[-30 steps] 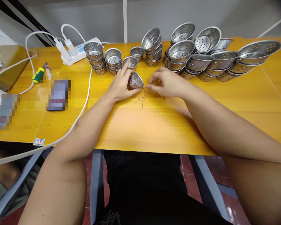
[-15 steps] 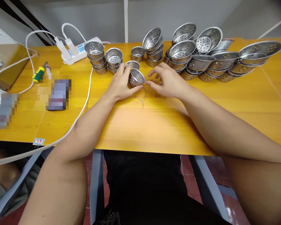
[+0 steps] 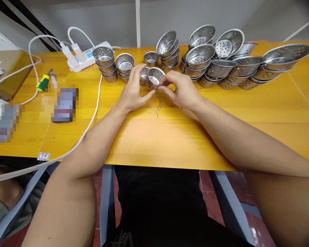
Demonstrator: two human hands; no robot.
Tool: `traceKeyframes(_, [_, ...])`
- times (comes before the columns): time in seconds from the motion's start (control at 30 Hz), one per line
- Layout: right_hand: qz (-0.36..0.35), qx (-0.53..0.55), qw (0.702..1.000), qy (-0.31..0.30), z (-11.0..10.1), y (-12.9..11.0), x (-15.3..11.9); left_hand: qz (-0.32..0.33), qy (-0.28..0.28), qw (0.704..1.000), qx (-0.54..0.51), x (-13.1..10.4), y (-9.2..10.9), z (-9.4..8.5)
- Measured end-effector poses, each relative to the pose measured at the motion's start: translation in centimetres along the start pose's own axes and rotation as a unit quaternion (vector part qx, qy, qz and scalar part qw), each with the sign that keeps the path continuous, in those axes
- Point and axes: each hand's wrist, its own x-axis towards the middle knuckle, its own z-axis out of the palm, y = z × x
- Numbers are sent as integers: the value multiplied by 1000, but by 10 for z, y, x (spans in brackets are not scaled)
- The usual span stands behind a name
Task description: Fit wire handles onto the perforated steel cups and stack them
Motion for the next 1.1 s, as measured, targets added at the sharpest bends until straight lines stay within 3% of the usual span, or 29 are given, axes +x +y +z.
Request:
traceKeyframes(0.13, [32, -27, 998, 37, -13, 1, 6, -56, 21, 998, 33, -5, 9, -9])
traceKeyframes(0.23, [31, -40, 999, 8, -14, -3, 21, -77, 4, 995, 63, -6, 16, -13])
traceKeyframes(0.5, [17, -114, 992, -46, 19, 4, 84, -92, -54, 990, 92, -5, 32, -19])
traceKeyframes(0.67, [25, -134, 988, -74, 33, 9, 93, -92, -65, 989, 91, -6, 35, -22])
traceKeyframes(0.8, [26, -144, 984, -97, 7, -13, 87, -96, -70, 988, 94, -6, 35, -22])
traceKeyframes(0.9, [38, -185, 981, -52, -23, -21, 90, -91, -66, 990, 90, -6, 30, -19])
traceKeyframes(1.0, [80, -241, 966, -36, -41, -9, 101, -84, -60, 991, 87, -6, 24, -16])
traceKeyframes(1.1, [105, -262, 958, -53, -41, 14, 113, -76, -48, 993, 83, -6, 20, -13])
